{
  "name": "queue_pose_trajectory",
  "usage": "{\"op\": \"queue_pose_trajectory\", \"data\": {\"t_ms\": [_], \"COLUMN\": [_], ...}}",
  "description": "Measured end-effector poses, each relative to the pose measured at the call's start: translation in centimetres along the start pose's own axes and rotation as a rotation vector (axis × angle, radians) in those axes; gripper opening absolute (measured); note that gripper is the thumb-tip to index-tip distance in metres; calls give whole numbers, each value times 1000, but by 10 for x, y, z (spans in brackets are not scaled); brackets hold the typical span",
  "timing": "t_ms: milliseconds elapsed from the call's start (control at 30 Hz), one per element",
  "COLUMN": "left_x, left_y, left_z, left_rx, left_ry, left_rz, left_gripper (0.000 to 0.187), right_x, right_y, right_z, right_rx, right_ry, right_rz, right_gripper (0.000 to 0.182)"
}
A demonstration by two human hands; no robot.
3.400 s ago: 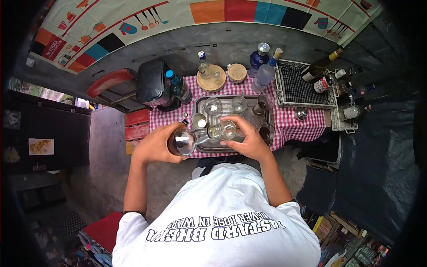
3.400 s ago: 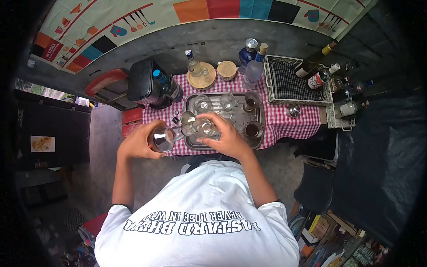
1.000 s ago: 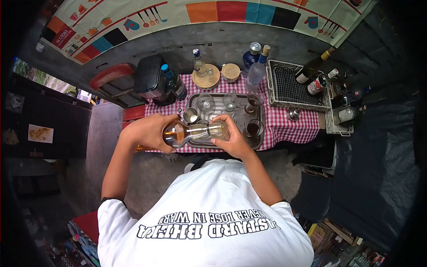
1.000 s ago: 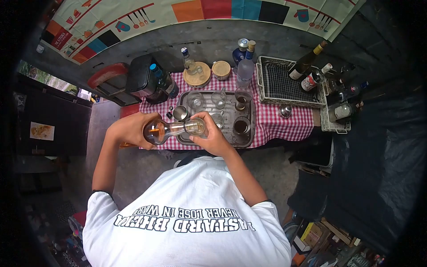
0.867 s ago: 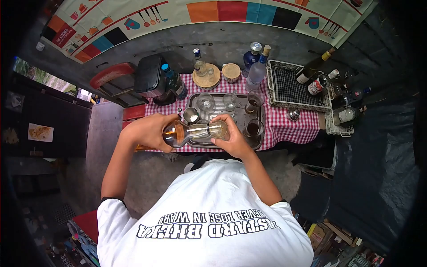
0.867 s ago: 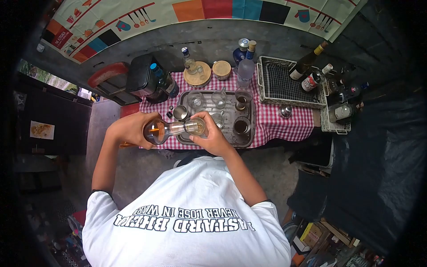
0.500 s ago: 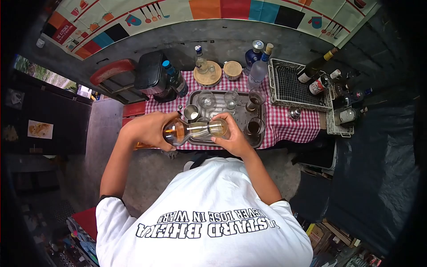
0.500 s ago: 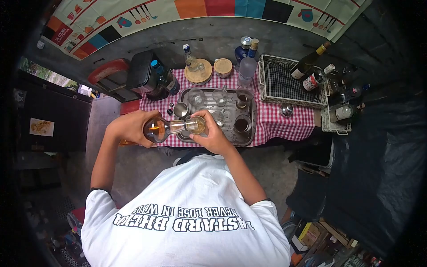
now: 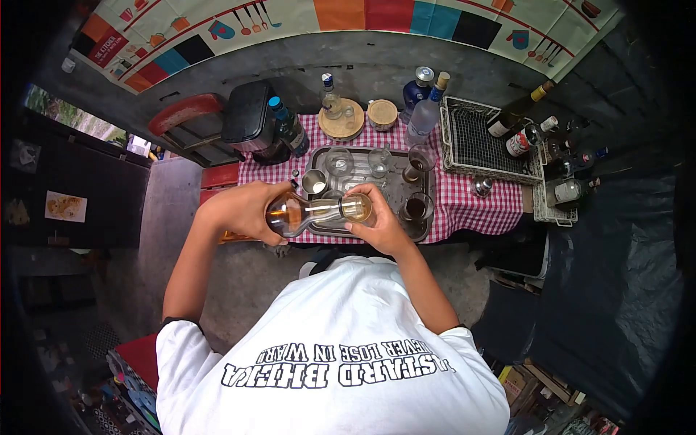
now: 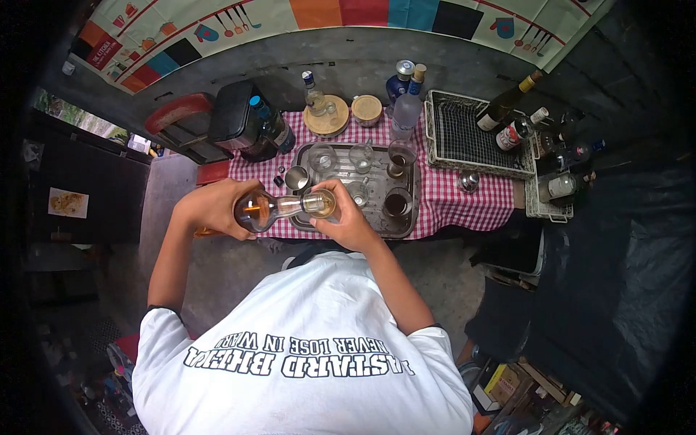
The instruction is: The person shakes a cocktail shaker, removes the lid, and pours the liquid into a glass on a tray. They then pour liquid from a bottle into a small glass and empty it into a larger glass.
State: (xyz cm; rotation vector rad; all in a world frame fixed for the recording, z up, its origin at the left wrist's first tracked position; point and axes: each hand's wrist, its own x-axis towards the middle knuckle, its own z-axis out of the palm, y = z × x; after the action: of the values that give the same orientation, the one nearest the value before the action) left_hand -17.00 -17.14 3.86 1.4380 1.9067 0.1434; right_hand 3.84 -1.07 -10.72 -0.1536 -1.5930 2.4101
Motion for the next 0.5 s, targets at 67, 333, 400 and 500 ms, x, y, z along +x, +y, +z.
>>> {"op": "queue_pose_trajectory", "data": {"t_ms": [67,333,400,500], "left_x": [-1,-5,-6,-7], "left_y": [-1,-4,-4,-3], "left_z": [0,2,2,2], "left_rx": [-38,-4,-11,-13], "left_ry": [-9,-3,1,-5], "left_rz": [-3,6,13,4], "left_gripper": [67,69,69,68], "right_x": [0,0,0,0], "right_y": [1,0,1,0], "right_z": [0,3,4,6], "right_rx": [-1,1,4,0], "right_ry": [-1,-9,-10,-6], "right_rz": [-4,3,3,11], "right_gripper": [57,57,57,57]}}
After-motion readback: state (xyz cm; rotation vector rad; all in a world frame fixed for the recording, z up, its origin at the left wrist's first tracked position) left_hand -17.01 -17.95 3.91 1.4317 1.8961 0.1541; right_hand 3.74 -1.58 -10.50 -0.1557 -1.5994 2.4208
